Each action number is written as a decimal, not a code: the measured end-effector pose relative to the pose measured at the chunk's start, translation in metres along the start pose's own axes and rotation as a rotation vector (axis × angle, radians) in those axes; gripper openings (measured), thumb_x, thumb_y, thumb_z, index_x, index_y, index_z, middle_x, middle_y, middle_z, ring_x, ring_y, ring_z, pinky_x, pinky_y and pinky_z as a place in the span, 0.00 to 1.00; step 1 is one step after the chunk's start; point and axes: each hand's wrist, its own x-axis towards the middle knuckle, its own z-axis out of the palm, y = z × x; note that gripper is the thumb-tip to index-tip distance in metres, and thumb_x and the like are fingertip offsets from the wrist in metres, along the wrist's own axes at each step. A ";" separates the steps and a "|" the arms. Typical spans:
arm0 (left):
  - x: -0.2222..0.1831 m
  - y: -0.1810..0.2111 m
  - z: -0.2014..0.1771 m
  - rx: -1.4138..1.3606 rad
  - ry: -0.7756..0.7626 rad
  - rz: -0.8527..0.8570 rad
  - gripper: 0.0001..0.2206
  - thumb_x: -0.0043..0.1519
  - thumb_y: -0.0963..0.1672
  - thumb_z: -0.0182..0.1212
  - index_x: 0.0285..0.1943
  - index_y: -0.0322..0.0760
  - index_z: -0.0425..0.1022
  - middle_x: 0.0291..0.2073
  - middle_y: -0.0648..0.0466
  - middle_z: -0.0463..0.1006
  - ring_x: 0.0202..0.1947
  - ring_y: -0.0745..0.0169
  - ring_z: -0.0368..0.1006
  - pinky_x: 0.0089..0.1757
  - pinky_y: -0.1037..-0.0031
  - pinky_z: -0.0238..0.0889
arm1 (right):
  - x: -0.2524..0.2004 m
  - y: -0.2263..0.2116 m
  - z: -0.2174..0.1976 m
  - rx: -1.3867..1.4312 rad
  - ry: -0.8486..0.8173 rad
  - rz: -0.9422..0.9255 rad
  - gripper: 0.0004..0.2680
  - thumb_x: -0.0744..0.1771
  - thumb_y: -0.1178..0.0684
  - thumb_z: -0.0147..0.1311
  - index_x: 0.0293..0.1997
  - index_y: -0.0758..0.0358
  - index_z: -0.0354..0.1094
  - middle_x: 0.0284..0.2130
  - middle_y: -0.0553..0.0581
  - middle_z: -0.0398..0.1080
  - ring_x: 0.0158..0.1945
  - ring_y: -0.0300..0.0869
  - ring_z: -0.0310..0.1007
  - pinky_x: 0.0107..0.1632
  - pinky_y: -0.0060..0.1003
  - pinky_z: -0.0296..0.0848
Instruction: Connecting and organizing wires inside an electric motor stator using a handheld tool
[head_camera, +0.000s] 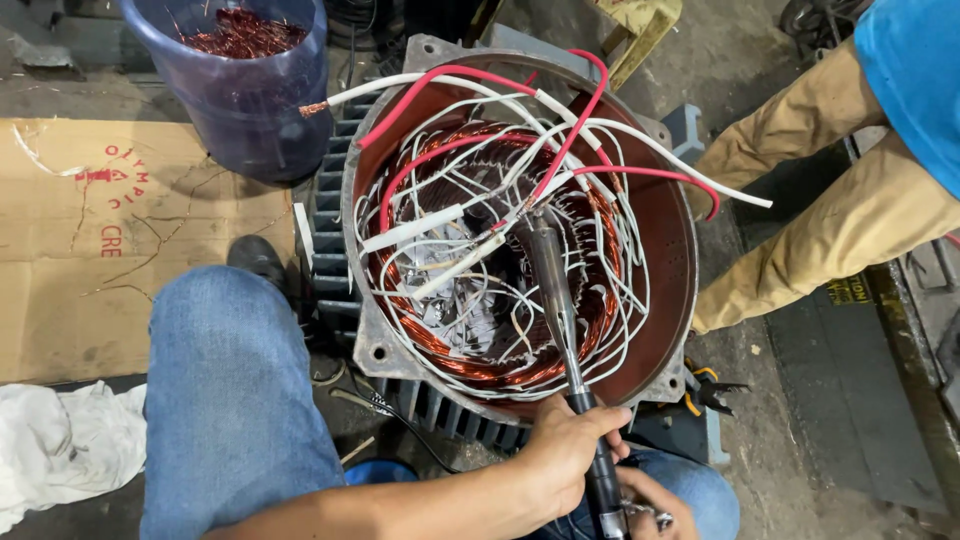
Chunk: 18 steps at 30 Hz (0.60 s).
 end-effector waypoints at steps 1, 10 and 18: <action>0.004 -0.004 -0.002 -0.002 -0.002 0.000 0.07 0.69 0.38 0.65 0.48 0.33 0.69 0.30 0.53 0.73 0.28 0.65 0.73 0.34 0.76 0.71 | 0.000 -0.011 -0.005 -0.003 -0.001 0.000 0.23 0.64 0.49 0.46 0.60 0.75 0.76 0.36 0.66 0.87 0.32 0.42 0.81 0.36 0.31 0.72; 0.023 -0.013 -0.008 -0.098 -0.020 0.104 0.07 0.67 0.37 0.67 0.43 0.35 0.71 0.27 0.52 0.74 0.25 0.63 0.72 0.34 0.73 0.67 | 0.025 -0.130 -0.049 0.037 0.512 -0.289 0.11 0.76 0.49 0.50 0.39 0.65 0.65 0.26 0.63 0.72 0.17 0.33 0.62 0.14 0.27 0.63; 0.012 -0.003 -0.005 -0.098 -0.014 0.083 0.05 0.69 0.36 0.64 0.42 0.31 0.73 0.30 0.50 0.74 0.29 0.62 0.72 0.35 0.74 0.69 | 0.073 -0.326 0.029 -0.316 0.515 -0.049 0.06 0.74 0.65 0.50 0.53 0.81 0.71 0.28 0.68 0.71 0.25 0.45 0.64 0.28 0.35 0.61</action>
